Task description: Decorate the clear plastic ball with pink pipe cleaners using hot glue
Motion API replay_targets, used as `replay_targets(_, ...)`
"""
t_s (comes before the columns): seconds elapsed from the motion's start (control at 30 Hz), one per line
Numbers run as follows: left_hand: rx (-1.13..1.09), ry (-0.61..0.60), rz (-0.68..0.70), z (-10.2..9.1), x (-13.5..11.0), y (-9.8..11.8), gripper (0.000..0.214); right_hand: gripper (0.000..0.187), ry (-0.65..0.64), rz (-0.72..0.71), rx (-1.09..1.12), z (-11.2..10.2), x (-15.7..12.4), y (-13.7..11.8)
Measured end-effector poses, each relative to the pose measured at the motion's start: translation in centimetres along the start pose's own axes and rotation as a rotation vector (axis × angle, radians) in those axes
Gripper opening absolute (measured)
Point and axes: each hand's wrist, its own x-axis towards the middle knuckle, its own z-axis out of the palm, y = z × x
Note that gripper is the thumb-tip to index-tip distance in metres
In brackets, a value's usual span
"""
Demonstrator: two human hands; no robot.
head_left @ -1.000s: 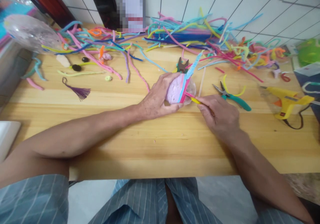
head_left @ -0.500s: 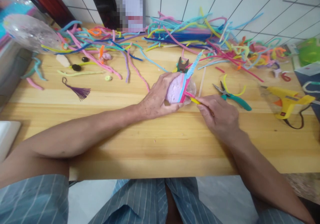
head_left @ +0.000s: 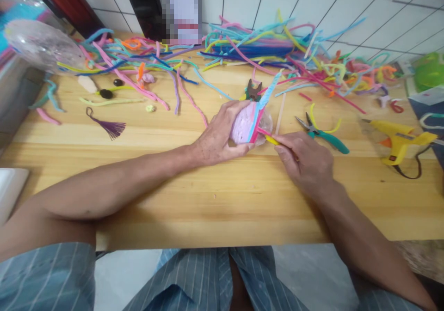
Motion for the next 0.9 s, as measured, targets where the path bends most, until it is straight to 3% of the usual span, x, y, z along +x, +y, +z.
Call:
replay_targets(0.33,-0.034,0.005,0.040,-0.11,0.00,-0.29,0.101,0.025,0.035,-0.055,0.012,0.22,0.32,-0.11)
replay_targets(0.6,-0.011,-0.008,-0.005,0.01,0.01,-0.16,0.103,0.027,-0.006,0.021,-0.017,0.36,0.05,0.10)
replay_targets(0.9,-0.018,-0.011,0.040,-0.16,0.07,-0.32,0.099,0.025,0.008,-0.008,0.030,0.32,0.24,0.05)
